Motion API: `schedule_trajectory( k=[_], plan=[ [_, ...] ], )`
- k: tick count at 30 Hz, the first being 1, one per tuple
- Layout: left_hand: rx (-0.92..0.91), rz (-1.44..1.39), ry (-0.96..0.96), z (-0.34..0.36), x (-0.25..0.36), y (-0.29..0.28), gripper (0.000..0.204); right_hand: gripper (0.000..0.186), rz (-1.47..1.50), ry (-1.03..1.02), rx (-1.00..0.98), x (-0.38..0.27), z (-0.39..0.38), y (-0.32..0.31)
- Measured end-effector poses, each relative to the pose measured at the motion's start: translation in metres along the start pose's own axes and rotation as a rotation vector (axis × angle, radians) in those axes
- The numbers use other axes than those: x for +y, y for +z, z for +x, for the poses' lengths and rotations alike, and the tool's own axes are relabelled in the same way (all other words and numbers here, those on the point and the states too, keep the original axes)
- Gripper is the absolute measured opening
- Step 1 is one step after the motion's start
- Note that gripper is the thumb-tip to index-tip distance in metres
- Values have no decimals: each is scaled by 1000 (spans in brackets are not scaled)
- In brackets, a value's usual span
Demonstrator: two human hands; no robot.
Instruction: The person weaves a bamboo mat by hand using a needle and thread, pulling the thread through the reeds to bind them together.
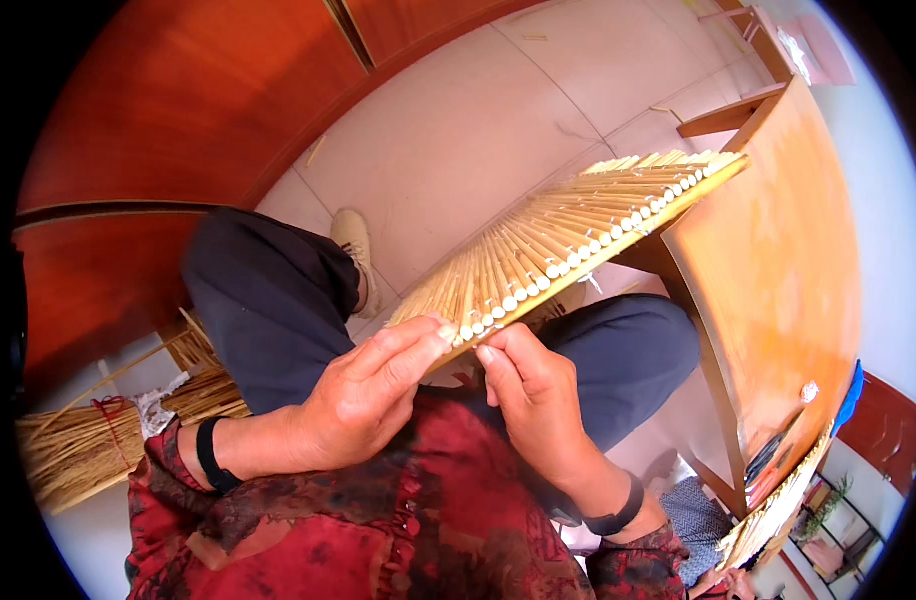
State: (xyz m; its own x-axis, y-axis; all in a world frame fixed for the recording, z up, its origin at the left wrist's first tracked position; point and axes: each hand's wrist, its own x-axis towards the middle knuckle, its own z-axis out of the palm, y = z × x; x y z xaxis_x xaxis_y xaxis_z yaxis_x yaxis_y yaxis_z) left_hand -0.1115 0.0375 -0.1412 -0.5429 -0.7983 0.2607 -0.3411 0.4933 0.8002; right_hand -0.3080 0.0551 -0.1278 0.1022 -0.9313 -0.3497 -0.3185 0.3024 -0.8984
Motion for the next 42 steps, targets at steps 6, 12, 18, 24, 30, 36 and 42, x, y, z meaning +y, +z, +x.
schedule_trajectory(
  k=[6,12,18,24,30,36,42],
  plan=[
    [-181,-223,-71,-10,4,-2,65,8,192,34,33,18,-20,-7],
    [-218,-278,-72,-11,-1,0,71,9,181,46,13,20,-22,-13],
    [-187,-217,-42,-12,-2,4,72,10,184,50,1,20,-23,-16],
    [-169,-183,-12,-7,-2,5,73,10,169,46,28,21,-22,-16],
    [-172,-169,-28,-6,-1,4,73,9,114,52,3,12,-16,-17],
    [-186,-207,-96,-4,2,6,72,8,110,5,4,16,-15,-16],
    [-159,-209,-80,-1,0,10,74,8,118,12,-3,13,-13,-17]
  ],
)
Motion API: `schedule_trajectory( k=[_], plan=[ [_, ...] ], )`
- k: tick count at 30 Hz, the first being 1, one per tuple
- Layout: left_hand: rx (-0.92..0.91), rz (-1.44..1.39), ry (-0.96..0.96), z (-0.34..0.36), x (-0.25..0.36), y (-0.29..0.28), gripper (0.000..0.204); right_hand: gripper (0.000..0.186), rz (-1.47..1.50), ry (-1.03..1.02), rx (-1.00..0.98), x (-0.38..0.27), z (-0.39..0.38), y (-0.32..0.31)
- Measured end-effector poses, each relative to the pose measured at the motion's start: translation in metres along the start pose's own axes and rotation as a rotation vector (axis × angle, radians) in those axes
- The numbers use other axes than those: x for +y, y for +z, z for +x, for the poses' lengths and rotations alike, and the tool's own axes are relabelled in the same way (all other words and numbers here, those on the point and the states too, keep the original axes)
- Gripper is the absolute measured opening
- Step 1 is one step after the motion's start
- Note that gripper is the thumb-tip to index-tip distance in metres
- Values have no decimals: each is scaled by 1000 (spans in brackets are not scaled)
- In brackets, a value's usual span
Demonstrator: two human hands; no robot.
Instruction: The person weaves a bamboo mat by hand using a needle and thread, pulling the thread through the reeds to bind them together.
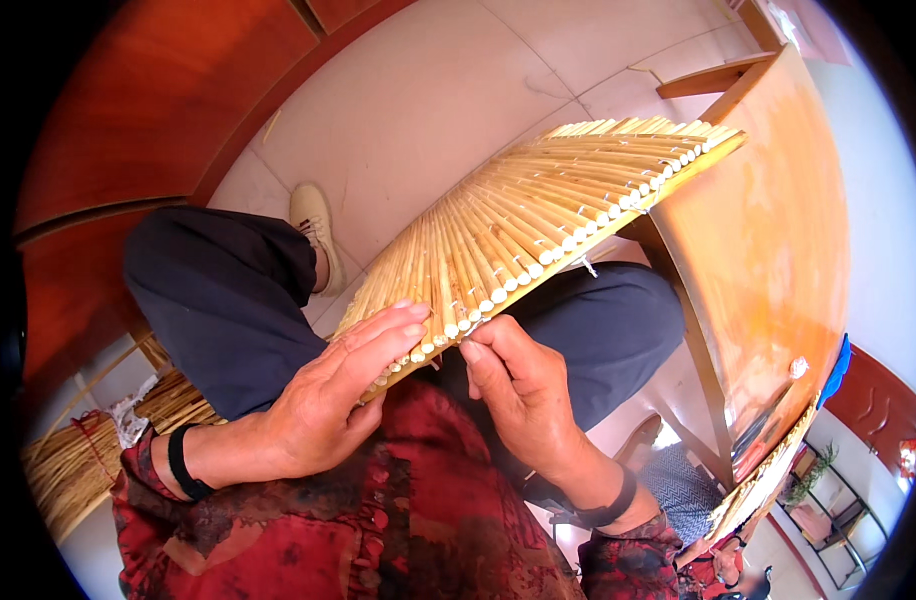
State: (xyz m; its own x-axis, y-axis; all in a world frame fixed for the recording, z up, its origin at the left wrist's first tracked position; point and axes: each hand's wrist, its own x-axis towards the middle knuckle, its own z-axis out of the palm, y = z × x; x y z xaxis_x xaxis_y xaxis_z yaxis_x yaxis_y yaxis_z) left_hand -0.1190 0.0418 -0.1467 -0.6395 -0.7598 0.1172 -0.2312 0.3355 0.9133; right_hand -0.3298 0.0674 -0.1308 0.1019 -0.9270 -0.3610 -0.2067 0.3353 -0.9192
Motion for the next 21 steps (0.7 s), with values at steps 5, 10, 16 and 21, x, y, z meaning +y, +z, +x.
schedule_trajectory(
  k=[5,10,16,21],
  plan=[
    [9,-42,14,3,0,3,77,9,37,109,5,-9,0,-2],
    [9,-47,35,7,-3,4,78,10,7,128,24,-13,3,-3],
    [21,-27,46,8,-7,4,76,12,30,206,42,-22,7,-1],
    [38,-40,57,7,-8,2,75,11,18,220,31,-26,11,3]
  ],
)
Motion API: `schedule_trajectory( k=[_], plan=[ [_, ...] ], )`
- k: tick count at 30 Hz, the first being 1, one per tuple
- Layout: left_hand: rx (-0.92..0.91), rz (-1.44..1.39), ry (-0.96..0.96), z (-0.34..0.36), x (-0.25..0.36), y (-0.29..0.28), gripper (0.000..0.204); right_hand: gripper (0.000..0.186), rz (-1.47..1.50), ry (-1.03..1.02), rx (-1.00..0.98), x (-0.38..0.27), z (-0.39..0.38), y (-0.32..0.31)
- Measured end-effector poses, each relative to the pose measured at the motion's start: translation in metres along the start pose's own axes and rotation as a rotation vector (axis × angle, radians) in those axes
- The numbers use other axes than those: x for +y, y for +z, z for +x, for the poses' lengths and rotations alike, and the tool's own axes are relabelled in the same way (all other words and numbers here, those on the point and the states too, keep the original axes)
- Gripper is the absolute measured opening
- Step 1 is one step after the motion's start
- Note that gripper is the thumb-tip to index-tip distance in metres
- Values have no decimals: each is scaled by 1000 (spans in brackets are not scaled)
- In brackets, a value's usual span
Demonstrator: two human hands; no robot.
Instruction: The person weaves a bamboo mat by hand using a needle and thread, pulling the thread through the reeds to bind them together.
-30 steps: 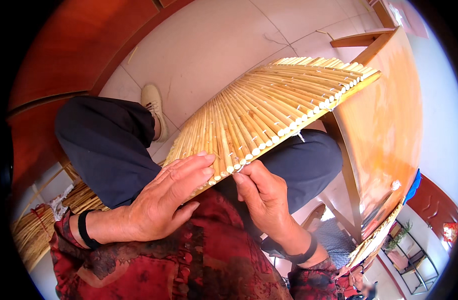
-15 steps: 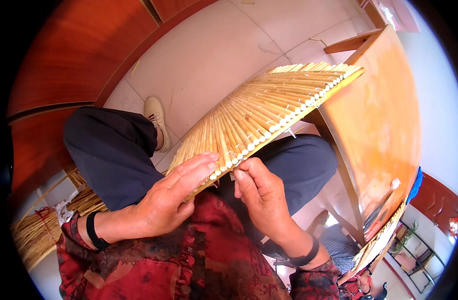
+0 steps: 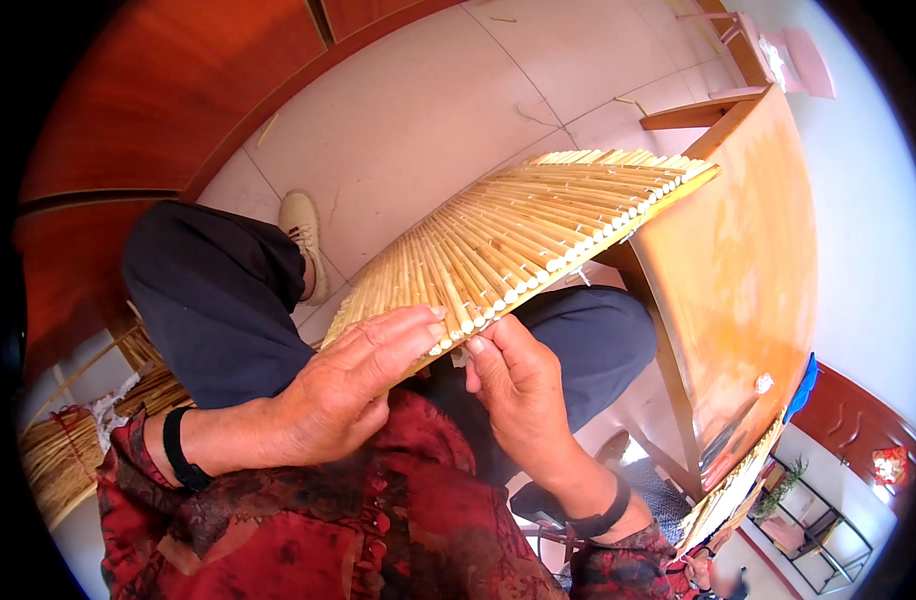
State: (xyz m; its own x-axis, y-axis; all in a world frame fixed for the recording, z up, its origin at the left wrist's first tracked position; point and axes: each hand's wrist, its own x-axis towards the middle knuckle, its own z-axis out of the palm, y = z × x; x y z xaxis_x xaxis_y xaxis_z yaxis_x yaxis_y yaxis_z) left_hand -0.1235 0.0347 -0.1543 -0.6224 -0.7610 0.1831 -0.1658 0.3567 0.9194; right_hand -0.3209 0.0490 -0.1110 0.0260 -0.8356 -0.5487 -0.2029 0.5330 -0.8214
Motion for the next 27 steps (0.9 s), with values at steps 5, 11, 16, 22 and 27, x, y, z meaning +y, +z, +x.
schedule_trajectory(
  k=[5,11,16,22,27],
  plan=[
    [20,-6,26,1,-1,0,73,10,196,182,-41,-12,5,-4],
    [32,-1,7,5,1,3,69,18,361,235,-29,-13,6,-6],
    [51,-20,18,4,2,8,67,29,405,257,57,-14,7,0],
    [58,13,48,1,-2,17,69,32,327,324,144,-15,10,5],
    [119,-11,56,2,0,16,64,31,295,319,178,-20,12,8]
  ],
)
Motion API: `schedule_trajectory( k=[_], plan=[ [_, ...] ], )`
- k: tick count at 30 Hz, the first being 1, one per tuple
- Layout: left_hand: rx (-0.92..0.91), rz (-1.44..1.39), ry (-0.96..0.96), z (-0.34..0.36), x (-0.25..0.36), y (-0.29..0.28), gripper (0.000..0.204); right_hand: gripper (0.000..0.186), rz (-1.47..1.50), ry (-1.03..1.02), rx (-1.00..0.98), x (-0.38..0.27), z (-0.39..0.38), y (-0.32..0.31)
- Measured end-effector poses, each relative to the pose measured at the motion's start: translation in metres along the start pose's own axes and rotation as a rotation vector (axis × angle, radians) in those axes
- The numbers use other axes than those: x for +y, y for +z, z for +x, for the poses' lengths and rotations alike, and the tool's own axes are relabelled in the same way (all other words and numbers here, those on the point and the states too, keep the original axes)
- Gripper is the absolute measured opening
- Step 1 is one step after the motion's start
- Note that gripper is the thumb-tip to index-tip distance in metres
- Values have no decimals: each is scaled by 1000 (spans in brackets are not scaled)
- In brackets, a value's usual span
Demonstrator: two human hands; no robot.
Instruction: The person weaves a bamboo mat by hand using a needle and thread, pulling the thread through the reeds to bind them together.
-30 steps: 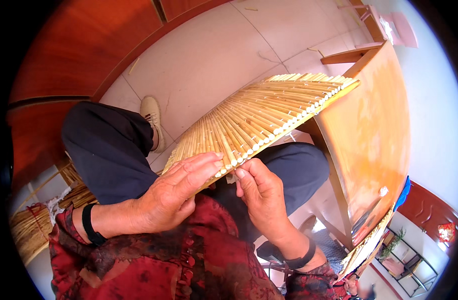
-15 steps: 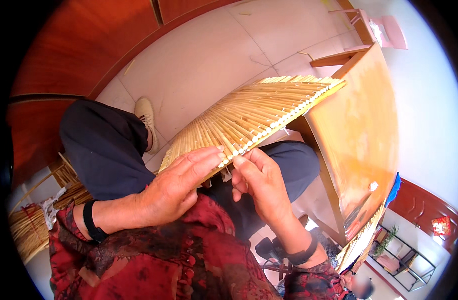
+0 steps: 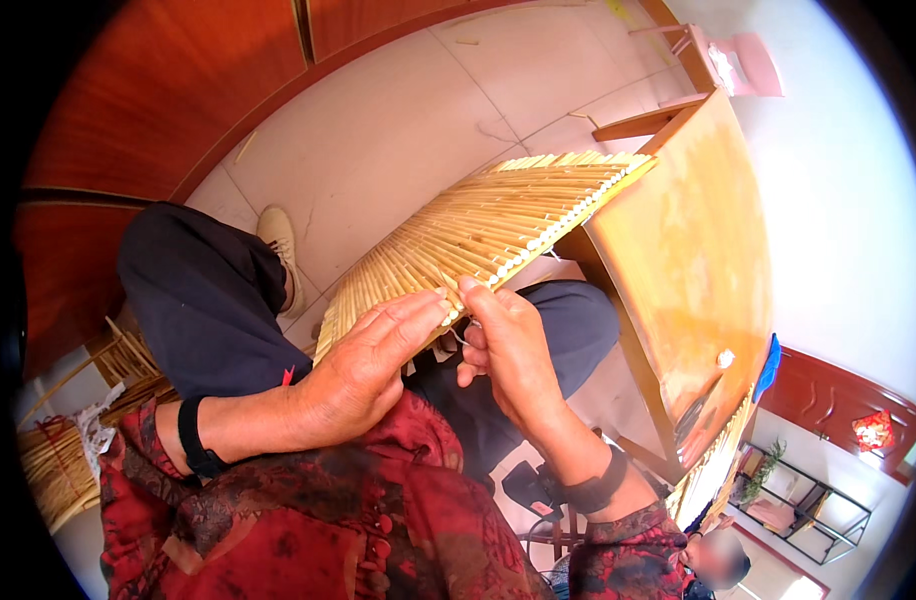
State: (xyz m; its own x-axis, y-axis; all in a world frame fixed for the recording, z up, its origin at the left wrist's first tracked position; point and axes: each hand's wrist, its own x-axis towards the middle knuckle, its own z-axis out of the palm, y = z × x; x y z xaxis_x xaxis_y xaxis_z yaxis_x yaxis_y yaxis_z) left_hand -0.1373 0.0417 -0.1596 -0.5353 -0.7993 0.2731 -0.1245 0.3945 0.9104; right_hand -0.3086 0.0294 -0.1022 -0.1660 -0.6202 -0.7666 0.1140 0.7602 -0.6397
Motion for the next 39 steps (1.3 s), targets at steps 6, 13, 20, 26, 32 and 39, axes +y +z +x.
schedule_trajectory(
  k=[6,13,20,26,32,39],
  plan=[
    [-9,0,14,-2,-5,2,68,29,-57,7,-19,-6,3,0],
    [-7,5,11,-2,-5,1,72,27,-22,58,-19,-9,1,3],
    [-29,10,-1,-3,-4,5,70,28,45,12,-51,-4,2,0],
    [-41,9,7,0,-4,3,69,26,-19,16,-43,-4,4,-4],
    [-27,37,22,-3,-5,6,67,22,87,-19,-60,-4,6,2],
    [-36,76,82,2,-7,0,60,26,104,-41,-138,-7,8,-11]
  ],
)
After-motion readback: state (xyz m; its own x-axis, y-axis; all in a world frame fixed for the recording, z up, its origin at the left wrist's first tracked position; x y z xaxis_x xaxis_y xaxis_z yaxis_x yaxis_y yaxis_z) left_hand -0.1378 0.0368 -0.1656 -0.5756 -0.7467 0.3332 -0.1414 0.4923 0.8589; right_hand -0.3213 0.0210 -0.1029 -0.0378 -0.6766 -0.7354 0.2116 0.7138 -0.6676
